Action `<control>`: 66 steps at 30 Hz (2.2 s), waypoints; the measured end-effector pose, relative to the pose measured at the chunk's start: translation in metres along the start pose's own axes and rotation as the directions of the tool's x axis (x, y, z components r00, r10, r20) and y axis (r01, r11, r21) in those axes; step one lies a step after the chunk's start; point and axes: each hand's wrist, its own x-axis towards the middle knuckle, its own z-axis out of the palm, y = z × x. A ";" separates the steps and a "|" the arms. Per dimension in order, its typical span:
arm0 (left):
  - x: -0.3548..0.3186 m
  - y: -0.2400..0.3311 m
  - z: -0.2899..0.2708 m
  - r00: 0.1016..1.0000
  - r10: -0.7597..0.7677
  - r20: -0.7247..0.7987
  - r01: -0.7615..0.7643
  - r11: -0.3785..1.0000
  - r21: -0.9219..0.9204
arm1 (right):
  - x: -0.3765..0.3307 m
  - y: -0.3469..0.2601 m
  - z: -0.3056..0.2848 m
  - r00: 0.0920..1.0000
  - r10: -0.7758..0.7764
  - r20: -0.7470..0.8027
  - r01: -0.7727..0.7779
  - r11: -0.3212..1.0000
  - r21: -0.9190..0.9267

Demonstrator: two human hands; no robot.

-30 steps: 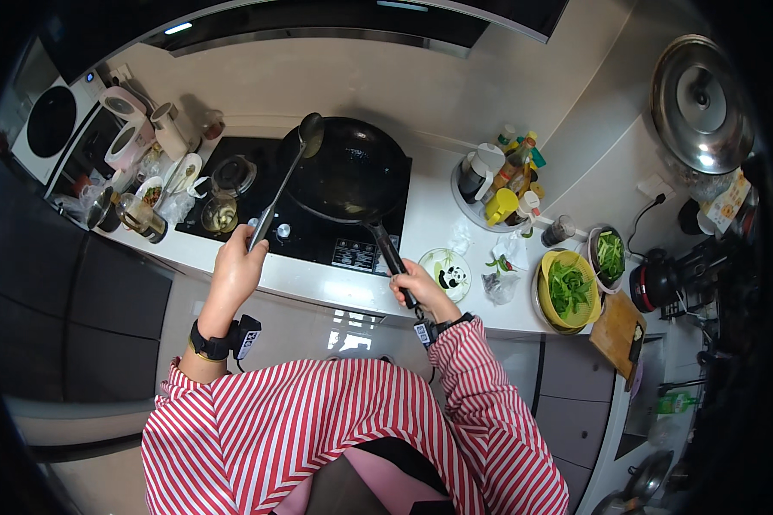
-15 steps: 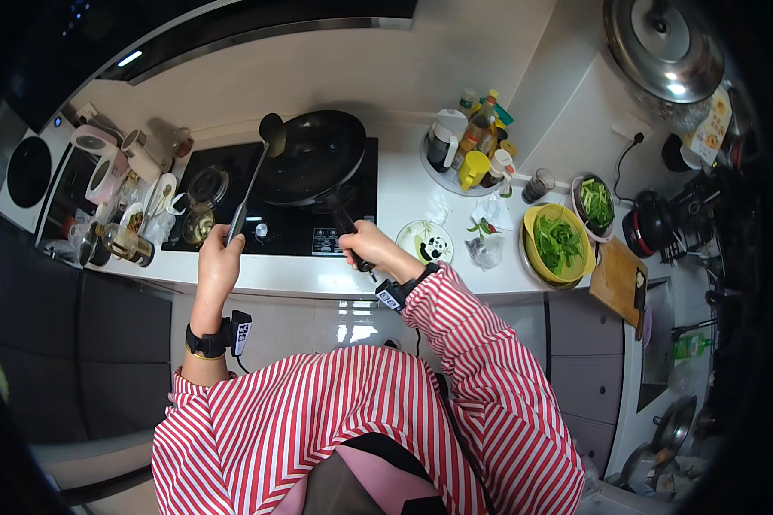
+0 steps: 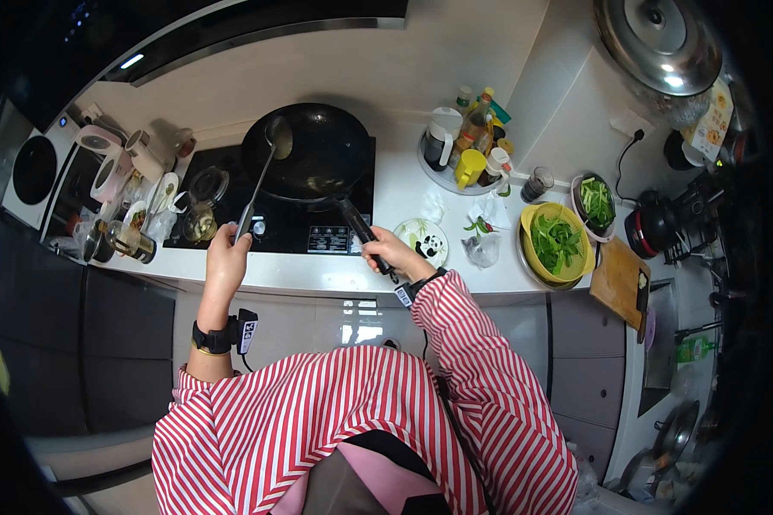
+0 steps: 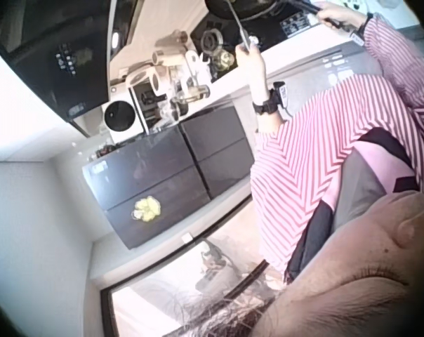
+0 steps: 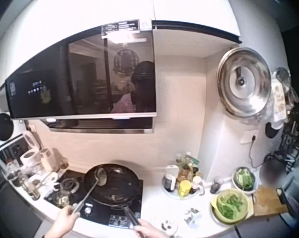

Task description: The person stir-fries vegetables in a wok on an induction cooktop. They add oil, garlic, and leafy greens, then pour water from a bowl into the wok and continue stirring. The person also retrieves a bottle from the refrigerator and places it on the counter.

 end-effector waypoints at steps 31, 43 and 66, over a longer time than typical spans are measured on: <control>0.062 -0.054 0.082 0.880 -0.223 0.420 0.460 0.621 -0.634 | 0.049 0.034 0.122 0.961 0.035 -0.274 -0.023 0.999 0.049; 0.065 -0.075 0.095 0.865 -0.257 0.431 0.459 0.752 -0.473 | 0.039 0.049 0.085 0.828 -0.284 -0.484 0.125 0.934 -0.334; -0.223 0.238 0.412 0.654 0.366 0.662 -0.107 0.911 -0.399 | -0.501 0.153 -0.428 -0.070 -0.447 -0.892 -0.249 0.874 -0.418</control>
